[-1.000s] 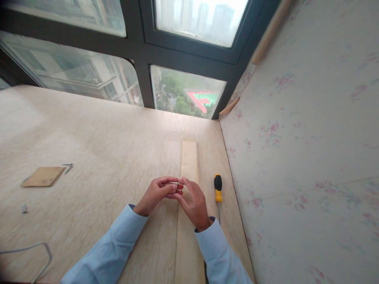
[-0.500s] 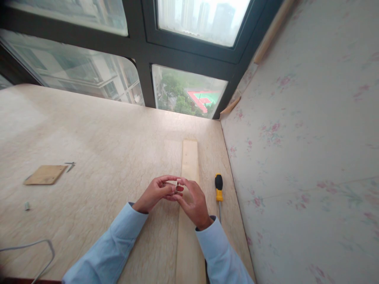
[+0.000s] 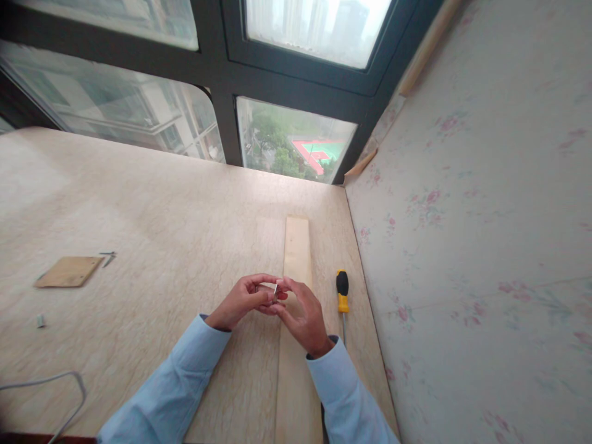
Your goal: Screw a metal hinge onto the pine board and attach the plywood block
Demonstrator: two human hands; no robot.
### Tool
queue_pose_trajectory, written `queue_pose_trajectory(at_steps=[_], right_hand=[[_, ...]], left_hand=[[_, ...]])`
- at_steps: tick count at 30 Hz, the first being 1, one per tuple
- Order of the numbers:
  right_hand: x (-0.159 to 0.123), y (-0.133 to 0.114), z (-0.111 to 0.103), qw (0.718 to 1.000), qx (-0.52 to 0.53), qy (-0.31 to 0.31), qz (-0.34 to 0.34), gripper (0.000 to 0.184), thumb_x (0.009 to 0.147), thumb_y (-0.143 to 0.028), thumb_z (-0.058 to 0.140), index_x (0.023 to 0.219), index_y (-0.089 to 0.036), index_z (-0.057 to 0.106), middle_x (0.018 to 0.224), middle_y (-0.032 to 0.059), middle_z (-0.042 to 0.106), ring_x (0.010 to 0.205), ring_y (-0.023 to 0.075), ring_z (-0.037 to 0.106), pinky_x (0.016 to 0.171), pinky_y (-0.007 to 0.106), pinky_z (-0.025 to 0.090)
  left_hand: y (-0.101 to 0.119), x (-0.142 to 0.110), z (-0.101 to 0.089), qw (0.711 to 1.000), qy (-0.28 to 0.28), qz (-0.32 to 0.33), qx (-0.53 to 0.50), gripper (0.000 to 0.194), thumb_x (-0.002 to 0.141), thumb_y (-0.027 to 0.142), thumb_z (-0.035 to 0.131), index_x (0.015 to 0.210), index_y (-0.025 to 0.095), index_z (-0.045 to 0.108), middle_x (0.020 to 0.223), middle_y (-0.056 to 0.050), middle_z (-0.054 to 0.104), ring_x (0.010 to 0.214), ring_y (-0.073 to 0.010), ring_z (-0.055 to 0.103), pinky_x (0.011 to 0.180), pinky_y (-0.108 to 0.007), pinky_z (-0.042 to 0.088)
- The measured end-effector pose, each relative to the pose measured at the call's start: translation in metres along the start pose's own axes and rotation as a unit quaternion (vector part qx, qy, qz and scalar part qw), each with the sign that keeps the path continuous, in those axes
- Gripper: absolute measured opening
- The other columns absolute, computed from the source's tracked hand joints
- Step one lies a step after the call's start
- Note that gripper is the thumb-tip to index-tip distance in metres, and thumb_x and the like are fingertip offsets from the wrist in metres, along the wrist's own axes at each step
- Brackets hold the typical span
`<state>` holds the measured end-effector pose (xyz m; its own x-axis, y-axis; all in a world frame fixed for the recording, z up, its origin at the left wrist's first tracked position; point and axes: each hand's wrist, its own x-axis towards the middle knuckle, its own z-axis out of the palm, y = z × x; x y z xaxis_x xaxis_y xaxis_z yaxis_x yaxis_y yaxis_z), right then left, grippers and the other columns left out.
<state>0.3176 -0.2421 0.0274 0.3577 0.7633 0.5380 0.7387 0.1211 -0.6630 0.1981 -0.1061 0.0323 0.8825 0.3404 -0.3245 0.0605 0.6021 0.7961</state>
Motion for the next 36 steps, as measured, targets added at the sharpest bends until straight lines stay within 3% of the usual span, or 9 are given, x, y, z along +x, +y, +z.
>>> queue_pose_trajectory(at_steps=[6, 13, 31, 36], right_hand=[[-0.0006, -0.0005, -0.0008, 1.0, 0.009, 0.001, -0.001, 0.053, 0.089, -0.033, 0.068, 0.138, -0.023, 0.051, 0.114, 0.0116, 0.072, 0.103, 0.0253, 0.071, 0.09, 0.044, 0.06], [-0.0009, -0.0013, -0.0012, 1.0, 0.029, 0.001, 0.003, 0.053, 0.088, -0.03, 0.07, 0.138, -0.025, 0.051, 0.115, 0.0104, 0.072, 0.102, 0.0236, 0.071, 0.09, 0.042, 0.06], [-0.004, -0.0009, 0.0002, 0.999, 0.031, -0.004, 0.016, 0.053, 0.09, -0.035, 0.068, 0.139, -0.024, 0.05, 0.117, 0.0114, 0.072, 0.1, 0.0241, 0.072, 0.087, 0.043, 0.061], [-0.004, -0.0017, -0.0004, 0.999, 0.035, -0.008, 0.013, 0.055, 0.089, -0.029, 0.07, 0.139, -0.025, 0.049, 0.117, 0.0112, 0.071, 0.1, 0.0232, 0.072, 0.088, 0.043, 0.06]], left_hand=[[0.0014, -0.0012, 0.0019, 1.0, 0.007, 0.0, 0.002, 0.048, 0.065, 0.032, 0.085, 0.104, 0.012, 0.066, 0.084, -0.014, 0.076, 0.108, -0.0368, 0.068, 0.073, -0.04, 0.062], [0.0034, -0.0022, 0.0019, 1.0, -0.001, -0.006, 0.005, 0.051, 0.062, 0.028, 0.085, 0.106, 0.011, 0.066, 0.09, -0.016, 0.076, 0.105, -0.0358, 0.069, 0.072, -0.039, 0.062], [0.0023, -0.0034, 0.0003, 1.0, 0.008, 0.005, 0.015, 0.048, 0.064, 0.029, 0.083, 0.104, 0.011, 0.065, 0.082, -0.013, 0.076, 0.104, -0.0352, 0.07, 0.07, -0.038, 0.062], [-0.0004, -0.0023, -0.0012, 1.0, 0.006, 0.001, 0.019, 0.049, 0.065, 0.03, 0.083, 0.106, 0.011, 0.065, 0.091, -0.016, 0.077, 0.096, -0.0331, 0.072, 0.069, -0.037, 0.062]])
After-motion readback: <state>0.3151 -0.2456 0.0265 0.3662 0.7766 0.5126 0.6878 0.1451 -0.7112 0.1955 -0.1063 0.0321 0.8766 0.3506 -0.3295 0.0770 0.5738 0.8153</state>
